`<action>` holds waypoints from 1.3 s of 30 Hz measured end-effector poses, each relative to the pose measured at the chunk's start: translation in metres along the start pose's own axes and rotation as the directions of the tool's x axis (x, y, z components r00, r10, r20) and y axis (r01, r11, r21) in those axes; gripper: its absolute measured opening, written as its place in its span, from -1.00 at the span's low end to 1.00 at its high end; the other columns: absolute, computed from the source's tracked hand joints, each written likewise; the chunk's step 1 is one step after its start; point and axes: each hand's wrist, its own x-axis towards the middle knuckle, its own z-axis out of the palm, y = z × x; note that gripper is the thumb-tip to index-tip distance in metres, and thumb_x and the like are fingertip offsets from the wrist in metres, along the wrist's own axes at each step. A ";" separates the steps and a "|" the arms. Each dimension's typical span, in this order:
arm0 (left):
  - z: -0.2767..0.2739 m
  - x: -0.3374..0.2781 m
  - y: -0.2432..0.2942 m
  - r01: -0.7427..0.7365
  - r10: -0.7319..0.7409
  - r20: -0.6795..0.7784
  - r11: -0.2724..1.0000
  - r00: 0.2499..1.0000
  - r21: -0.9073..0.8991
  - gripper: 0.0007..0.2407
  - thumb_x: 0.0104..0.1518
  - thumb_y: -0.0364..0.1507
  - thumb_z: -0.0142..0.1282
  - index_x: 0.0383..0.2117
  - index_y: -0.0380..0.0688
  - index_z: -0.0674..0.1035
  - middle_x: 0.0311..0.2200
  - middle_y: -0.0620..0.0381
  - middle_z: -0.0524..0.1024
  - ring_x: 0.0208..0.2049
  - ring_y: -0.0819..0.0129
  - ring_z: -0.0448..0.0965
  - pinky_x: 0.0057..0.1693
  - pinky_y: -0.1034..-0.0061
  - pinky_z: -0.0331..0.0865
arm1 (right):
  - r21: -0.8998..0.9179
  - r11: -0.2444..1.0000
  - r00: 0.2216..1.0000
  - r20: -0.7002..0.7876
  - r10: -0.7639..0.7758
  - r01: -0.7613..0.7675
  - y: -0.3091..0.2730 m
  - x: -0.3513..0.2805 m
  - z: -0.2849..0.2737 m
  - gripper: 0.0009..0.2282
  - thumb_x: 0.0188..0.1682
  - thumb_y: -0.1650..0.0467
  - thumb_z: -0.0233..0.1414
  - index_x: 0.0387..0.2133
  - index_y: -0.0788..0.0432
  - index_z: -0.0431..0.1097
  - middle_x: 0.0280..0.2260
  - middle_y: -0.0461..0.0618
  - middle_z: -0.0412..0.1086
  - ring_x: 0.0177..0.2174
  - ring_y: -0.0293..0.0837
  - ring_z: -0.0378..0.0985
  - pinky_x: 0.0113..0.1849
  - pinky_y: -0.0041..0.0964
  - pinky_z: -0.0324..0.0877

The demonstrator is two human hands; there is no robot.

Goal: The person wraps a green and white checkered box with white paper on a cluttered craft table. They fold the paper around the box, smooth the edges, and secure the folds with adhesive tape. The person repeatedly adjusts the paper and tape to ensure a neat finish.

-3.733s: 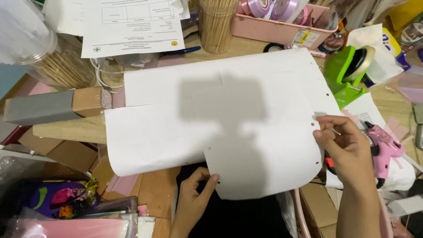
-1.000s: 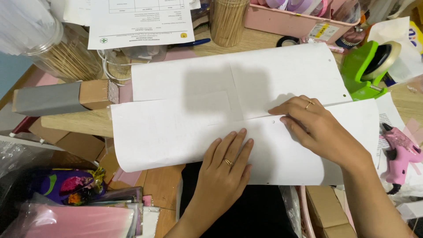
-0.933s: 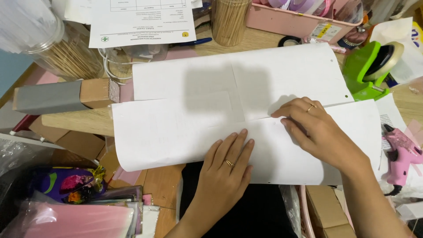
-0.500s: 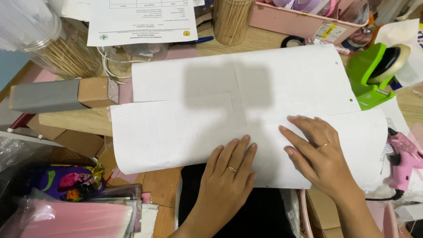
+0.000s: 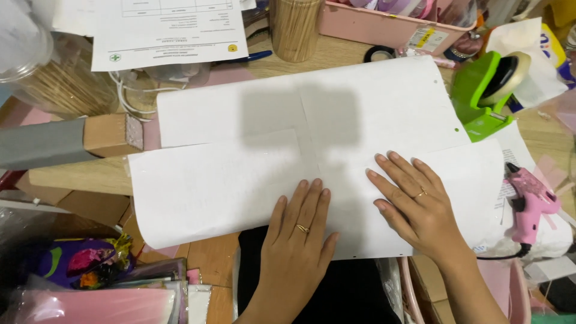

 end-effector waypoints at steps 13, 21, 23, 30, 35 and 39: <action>0.007 -0.002 -0.002 -0.032 0.034 -0.025 0.996 0.999 0.086 -0.59 0.32 -0.26 -0.04 0.23 -0.20 0.38 0.27 0.04 0.34 0.28 0.18 0.35 0.32 0.25 0.24 | 0.207 0.916 0.899 -0.207 0.385 -0.344 0.077 -0.006 -0.048 -0.83 0.17 0.48 -0.02 -0.06 0.30 0.46 0.12 0.28 0.40 0.13 0.11 0.37 0.23 0.06 0.24; 0.005 -0.002 -0.002 -0.034 0.037 -0.033 0.996 0.999 0.082 -0.59 0.29 -0.28 0.02 0.22 -0.20 0.39 0.26 0.03 0.35 0.27 0.18 0.35 0.31 0.24 0.24 | 0.540 0.363 0.374 -0.095 0.922 -0.759 0.228 -0.033 -0.013 -0.79 0.09 0.33 0.07 -0.06 0.13 0.37 -0.24 -0.03 0.51 -0.21 -0.30 0.56 -0.09 -0.44 0.37; 0.007 -0.002 -0.002 -0.031 0.034 -0.034 0.995 0.999 0.090 -0.58 0.29 -0.27 0.03 0.22 -0.19 0.39 0.27 0.03 0.34 0.27 0.18 0.35 0.32 0.25 0.24 | 0.580 0.329 0.344 -0.089 0.935 -0.745 0.234 -0.033 -0.010 -0.74 0.07 0.34 0.12 -0.02 0.11 0.32 -0.27 -0.03 0.52 -0.23 -0.30 0.61 -0.09 -0.42 0.40; 0.007 -0.001 -0.002 -0.023 0.028 -0.044 0.995 0.999 0.098 -0.58 0.27 -0.27 0.06 0.21 -0.18 0.41 0.26 0.04 0.34 0.28 0.20 0.34 0.33 0.25 0.23 | 0.666 0.378 0.352 -0.180 0.918 -0.643 0.226 -0.020 -0.009 -0.62 0.04 0.49 0.17 0.05 0.10 0.18 -0.41 -0.13 0.49 -0.27 -0.24 0.67 -0.05 -0.26 0.49; 0.009 -0.001 -0.002 -0.017 0.022 -0.052 0.996 0.998 0.085 -0.58 0.27 -0.28 0.06 0.21 -0.19 0.41 0.26 0.03 0.35 0.27 0.19 0.35 0.33 0.25 0.23 | 0.642 0.534 0.440 -0.321 0.839 -0.550 0.190 -0.029 -0.018 -0.75 0.16 0.51 0.14 -0.02 0.09 0.21 -0.54 -0.21 0.29 -0.34 -0.27 0.63 0.21 -0.09 0.43; 0.011 -0.004 -0.001 -0.004 0.007 -0.049 0.998 0.999 0.058 -0.58 0.29 -0.28 0.06 0.23 -0.19 0.39 0.29 0.02 0.31 0.29 0.18 0.34 0.34 0.24 0.22 | 0.544 0.261 0.253 -0.091 0.963 -0.798 0.171 -0.046 -0.016 -0.80 0.07 0.26 0.22 -0.17 -0.08 0.34 -0.46 -0.23 0.31 -0.50 -0.34 0.37 -0.41 -0.38 0.29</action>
